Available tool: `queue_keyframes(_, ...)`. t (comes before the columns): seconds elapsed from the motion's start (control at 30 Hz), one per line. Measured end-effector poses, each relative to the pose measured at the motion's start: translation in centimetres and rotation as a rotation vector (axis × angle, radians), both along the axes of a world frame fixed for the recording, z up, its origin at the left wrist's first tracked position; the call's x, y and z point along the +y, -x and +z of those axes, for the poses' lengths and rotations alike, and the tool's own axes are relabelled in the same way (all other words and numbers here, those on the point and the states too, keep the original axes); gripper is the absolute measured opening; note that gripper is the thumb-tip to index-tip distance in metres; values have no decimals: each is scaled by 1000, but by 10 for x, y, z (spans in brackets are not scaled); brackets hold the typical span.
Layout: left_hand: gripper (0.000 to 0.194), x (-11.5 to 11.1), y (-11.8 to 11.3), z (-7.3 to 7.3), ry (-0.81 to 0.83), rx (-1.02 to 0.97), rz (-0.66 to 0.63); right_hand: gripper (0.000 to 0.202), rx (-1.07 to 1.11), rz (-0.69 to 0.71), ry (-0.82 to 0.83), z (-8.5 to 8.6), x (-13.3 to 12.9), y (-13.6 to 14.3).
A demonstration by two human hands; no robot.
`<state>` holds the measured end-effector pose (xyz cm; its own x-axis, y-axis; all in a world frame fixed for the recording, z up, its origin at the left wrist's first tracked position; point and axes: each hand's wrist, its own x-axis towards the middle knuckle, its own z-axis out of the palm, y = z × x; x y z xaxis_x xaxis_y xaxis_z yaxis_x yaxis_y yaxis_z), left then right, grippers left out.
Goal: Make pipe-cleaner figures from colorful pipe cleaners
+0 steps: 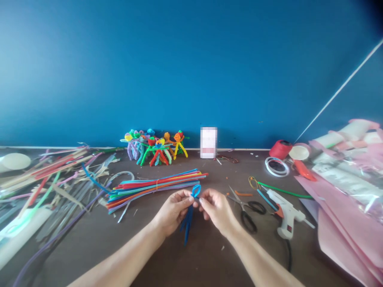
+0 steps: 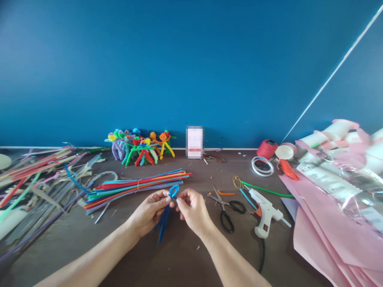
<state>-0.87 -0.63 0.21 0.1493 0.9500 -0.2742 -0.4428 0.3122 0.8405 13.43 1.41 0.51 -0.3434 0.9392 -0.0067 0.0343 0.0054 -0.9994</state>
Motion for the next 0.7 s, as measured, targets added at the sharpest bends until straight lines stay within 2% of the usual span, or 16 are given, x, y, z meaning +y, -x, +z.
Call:
queue_keyframes(0.37,25,0,1,-2,-50,68,26,6,-86,11,-31,0,-1,2)
queue_keyframes(0.5,27,-1,-2,2,-70,164,71,4,-202,-37,-259,1,-4,0)
queue_keyframes(0.7,24,-3,-4,2,-128,342,131,11,-559,-64,-581,12,-11,-5)
